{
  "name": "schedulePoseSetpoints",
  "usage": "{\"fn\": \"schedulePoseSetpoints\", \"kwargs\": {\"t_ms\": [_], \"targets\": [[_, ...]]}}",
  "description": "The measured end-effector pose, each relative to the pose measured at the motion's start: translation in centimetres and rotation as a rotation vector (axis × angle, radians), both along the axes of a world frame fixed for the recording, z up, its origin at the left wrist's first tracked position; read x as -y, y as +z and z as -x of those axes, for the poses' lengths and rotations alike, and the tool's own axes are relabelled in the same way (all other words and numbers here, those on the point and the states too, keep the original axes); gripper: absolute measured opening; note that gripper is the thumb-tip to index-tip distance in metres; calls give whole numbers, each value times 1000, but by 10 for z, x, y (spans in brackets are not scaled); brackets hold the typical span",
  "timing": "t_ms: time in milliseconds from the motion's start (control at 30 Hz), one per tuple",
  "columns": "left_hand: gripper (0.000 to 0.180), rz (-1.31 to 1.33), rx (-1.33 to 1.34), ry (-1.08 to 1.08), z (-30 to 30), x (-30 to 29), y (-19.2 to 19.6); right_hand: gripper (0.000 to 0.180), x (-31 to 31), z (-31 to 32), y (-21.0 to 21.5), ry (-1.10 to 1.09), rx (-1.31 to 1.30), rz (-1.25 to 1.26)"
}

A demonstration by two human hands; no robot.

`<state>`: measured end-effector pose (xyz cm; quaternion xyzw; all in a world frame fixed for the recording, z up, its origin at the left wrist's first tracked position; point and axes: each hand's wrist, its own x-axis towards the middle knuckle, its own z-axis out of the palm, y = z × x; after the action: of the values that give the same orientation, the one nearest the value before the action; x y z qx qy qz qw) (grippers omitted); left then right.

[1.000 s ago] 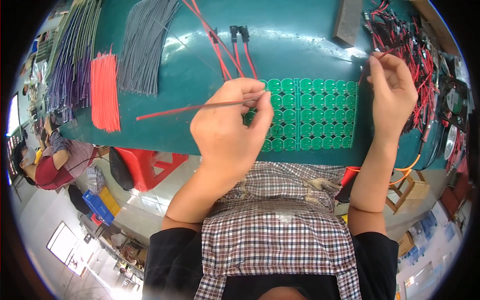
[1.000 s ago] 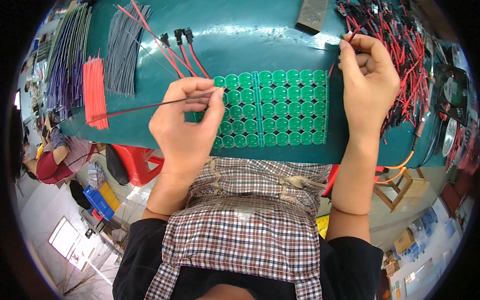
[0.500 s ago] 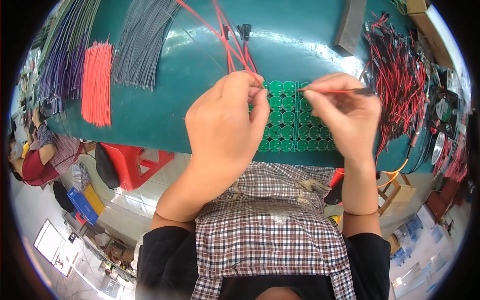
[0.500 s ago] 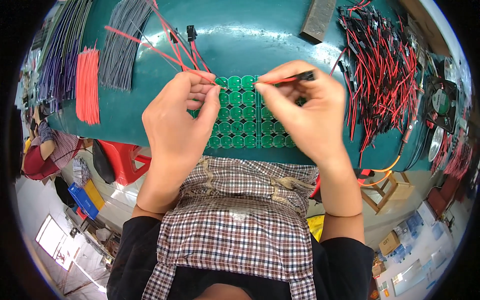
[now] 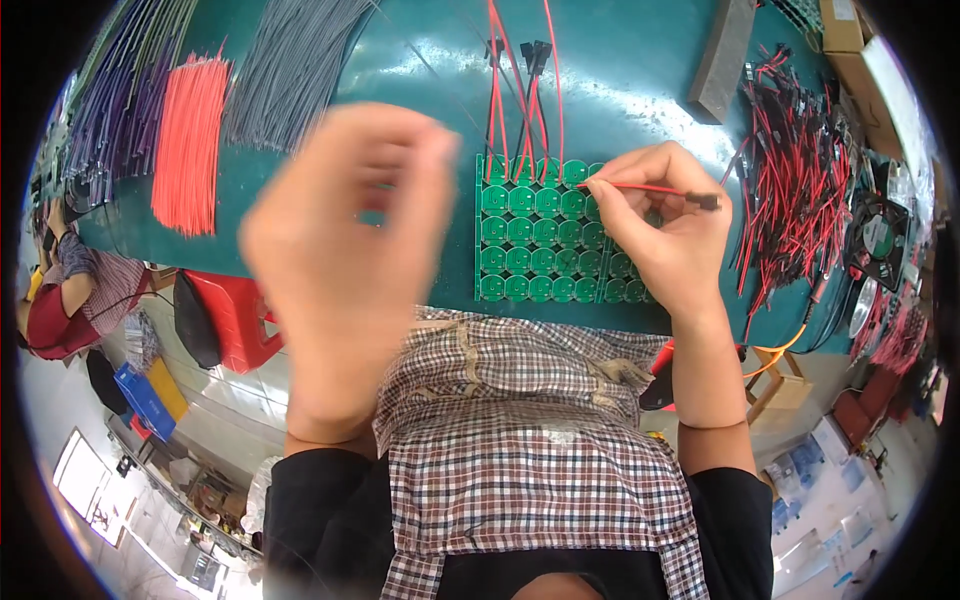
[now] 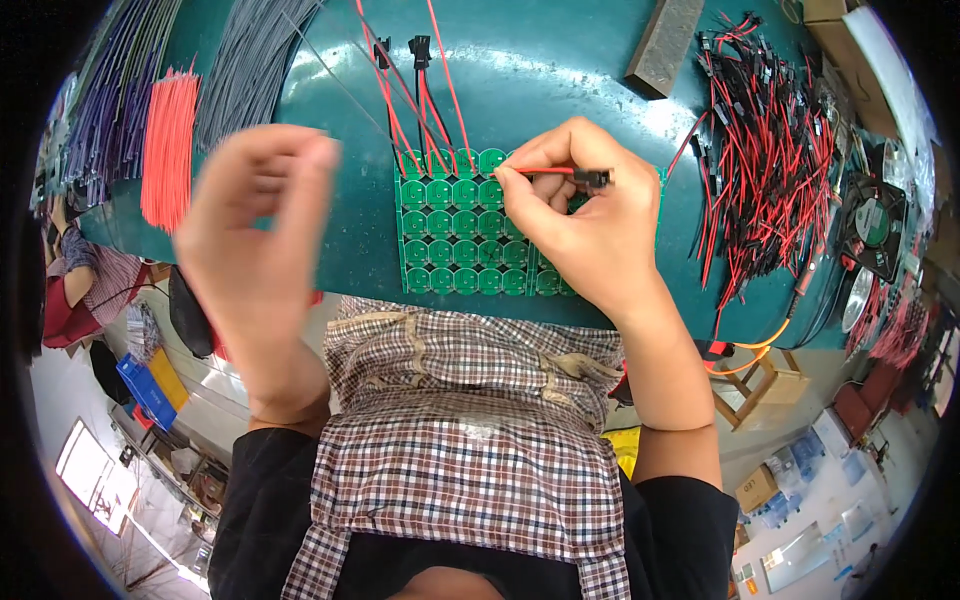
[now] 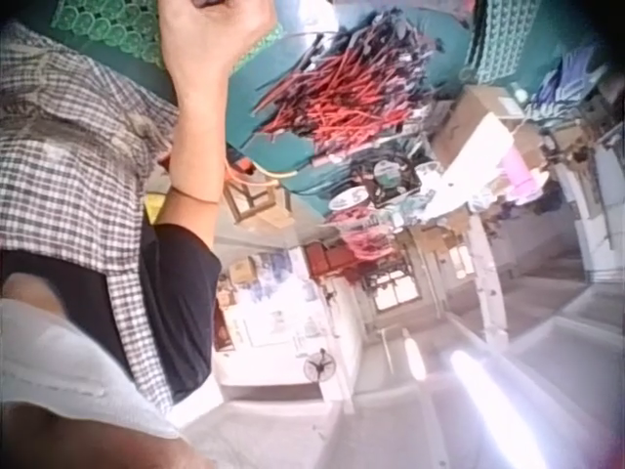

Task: The person solders a circuit board using a soldering iron and solder wire, organizes wires on the table, and inserts wire leads into the circuit board by hand.

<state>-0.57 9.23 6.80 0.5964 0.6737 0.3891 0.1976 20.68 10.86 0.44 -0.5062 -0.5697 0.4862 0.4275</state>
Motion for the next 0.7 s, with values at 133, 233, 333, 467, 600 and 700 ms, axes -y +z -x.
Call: {"fn": "schedulePoseSetpoints", "kwargs": {"t_ms": [133, 233, 333, 467, 600, 700], "targets": [[16, 36, -496, 326, 85, -20, 2, 7, 0, 3, 2, -22, 32, 7], [24, 202, -887, 463, 163, -22, 4, 7, 0, 4, 7, -3, 2, 0], [27, 433, -903, 418, 225, -22, -12, 8, -2, -1, 9, 17, 5, 53], [28, 426, -771, 318, 245, -23, -26, 7, -3, -3, 8, 77, 114, 3], [30, 402, -815, 265, 240, -25, -24, 6, -2, -3, 13, 85, 97, 25], [30, 409, -871, 291, 235, -25, -20, 8, -4, -4, 9, 109, 7, 9]]}}
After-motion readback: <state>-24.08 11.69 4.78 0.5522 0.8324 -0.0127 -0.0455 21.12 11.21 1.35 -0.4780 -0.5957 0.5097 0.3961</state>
